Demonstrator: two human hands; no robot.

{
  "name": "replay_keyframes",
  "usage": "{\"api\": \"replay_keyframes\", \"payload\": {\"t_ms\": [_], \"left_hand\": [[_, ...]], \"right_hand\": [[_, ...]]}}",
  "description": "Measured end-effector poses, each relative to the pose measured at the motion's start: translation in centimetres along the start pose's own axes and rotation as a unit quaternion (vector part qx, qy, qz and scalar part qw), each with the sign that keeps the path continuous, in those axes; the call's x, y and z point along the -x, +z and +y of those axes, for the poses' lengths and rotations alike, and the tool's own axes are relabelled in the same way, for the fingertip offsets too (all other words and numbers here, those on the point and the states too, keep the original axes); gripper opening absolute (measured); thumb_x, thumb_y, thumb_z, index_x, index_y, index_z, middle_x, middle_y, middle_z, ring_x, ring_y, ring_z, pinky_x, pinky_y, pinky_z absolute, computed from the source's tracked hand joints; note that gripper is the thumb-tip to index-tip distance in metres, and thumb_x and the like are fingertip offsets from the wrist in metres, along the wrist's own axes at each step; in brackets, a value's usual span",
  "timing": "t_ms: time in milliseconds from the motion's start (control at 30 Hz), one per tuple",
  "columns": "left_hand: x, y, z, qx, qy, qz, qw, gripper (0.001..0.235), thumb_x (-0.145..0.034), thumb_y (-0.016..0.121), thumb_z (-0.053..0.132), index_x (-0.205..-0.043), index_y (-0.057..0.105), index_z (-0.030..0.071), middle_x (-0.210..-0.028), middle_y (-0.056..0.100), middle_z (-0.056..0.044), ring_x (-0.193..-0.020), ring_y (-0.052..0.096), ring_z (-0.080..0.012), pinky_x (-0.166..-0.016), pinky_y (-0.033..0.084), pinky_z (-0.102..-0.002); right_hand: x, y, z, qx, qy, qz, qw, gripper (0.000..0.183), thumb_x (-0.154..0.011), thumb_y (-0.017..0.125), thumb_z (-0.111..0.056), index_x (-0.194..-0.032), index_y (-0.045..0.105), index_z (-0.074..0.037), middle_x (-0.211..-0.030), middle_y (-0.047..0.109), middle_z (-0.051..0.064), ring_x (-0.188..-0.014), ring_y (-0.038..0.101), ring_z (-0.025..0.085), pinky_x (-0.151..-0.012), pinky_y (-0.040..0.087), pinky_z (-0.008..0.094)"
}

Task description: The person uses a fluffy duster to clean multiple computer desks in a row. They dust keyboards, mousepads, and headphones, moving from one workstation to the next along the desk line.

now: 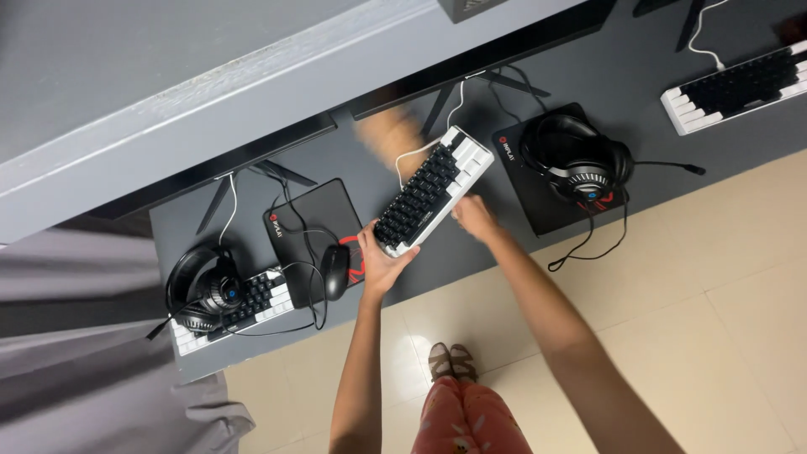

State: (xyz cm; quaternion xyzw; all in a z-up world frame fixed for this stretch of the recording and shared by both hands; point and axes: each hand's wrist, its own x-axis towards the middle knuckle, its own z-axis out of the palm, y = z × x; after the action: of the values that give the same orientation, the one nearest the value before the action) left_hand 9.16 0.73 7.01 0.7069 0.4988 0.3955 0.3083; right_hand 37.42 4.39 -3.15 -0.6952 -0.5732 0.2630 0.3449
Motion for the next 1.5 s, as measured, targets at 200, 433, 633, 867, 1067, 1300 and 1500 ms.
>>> {"api": "replay_keyframes", "payload": {"t_ms": [200,433,633,867,1067,1300,1500], "left_hand": [[0.0,-0.7,0.4,0.012,-0.039,-0.017,0.999,0.107,-0.063,0.097,0.034,-0.145,0.039,-0.004,-0.140,0.043,-0.020,-0.133,0.043,-0.0363,-0.113,0.040,-0.044],[0.0,-0.3,-1.5,0.014,-0.071,-0.011,0.997,0.106,-0.066,0.096,0.037,-0.146,0.040,-0.003,-0.138,0.044,-0.021,-0.131,0.046,-0.0363,-0.113,0.040,-0.044],[0.5,0.0,-2.0,0.019,-0.072,-0.014,0.997,0.108,-0.065,0.096,0.040,-0.145,0.039,-0.004,-0.137,0.043,-0.022,-0.129,0.045,-0.0379,-0.111,0.040,-0.046],[0.6,0.6,-1.1,-0.064,-0.079,-0.014,0.995,0.112,-0.061,0.097,0.046,-0.146,0.039,0.001,-0.140,0.041,-0.022,-0.129,0.044,-0.0420,-0.109,0.038,-0.053],[0.5,1.6,0.2,-0.108,-0.093,-0.055,0.988,0.116,-0.057,0.097,0.045,-0.147,0.036,0.003,-0.143,0.037,-0.021,-0.130,0.041,-0.0445,-0.107,0.038,-0.055],[0.2,2.4,1.3,-0.159,-0.115,-0.063,0.978,0.118,-0.054,0.095,0.046,-0.148,0.037,0.006,-0.145,0.038,-0.018,-0.127,0.043,-0.0459,-0.099,0.045,-0.054],[-0.1,3.5,-0.3,-0.344,-0.103,-0.091,0.929,0.127,-0.051,0.095,0.063,-0.149,0.035,0.009,-0.143,0.044,-0.011,-0.131,0.039,-0.0445,-0.107,0.036,-0.060]], "right_hand": [[-2.6,-1.4,2.7,0.008,0.072,0.093,0.993,0.015,-0.089,0.062,-0.010,-0.098,0.073,-0.005,-0.085,0.074,0.021,-0.073,0.075,0.035,-0.065,0.061,0.045],[3.6,-1.5,-1.3,0.017,0.088,0.049,0.995,0.027,-0.099,0.061,-0.015,-0.125,0.065,-0.014,-0.080,0.072,0.019,-0.061,0.071,0.027,-0.057,0.057,0.041],[7.6,-0.7,1.8,-0.057,0.065,0.179,0.980,0.047,-0.102,0.049,-0.010,-0.148,0.055,-0.019,-0.090,0.072,0.021,-0.069,0.067,0.031,-0.058,0.057,0.042],[16.9,-0.5,1.6,-0.133,0.101,0.165,0.972,0.040,-0.114,0.044,-0.024,-0.152,0.051,-0.013,-0.094,0.070,0.021,-0.073,0.064,0.020,-0.063,0.052,0.036],[27.3,-4.6,-3.5,-0.174,0.207,0.139,0.953,0.045,-0.107,0.047,-0.016,-0.151,0.050,-0.014,-0.074,0.062,0.003,-0.053,0.048,0.008,-0.049,0.045,0.027],[33.8,-6.7,0.1,-0.210,0.258,0.123,0.935,0.048,-0.103,0.053,-0.015,-0.151,0.053,-0.018,-0.070,0.058,0.000,-0.052,0.044,0.007,-0.046,0.041,0.026],[36.2,-14.6,-5.7,-0.213,0.308,0.100,0.922,0.047,-0.101,0.060,-0.016,-0.147,0.057,-0.022,-0.075,0.063,-0.003,-0.053,0.043,0.007,-0.048,0.041,0.025]]}}
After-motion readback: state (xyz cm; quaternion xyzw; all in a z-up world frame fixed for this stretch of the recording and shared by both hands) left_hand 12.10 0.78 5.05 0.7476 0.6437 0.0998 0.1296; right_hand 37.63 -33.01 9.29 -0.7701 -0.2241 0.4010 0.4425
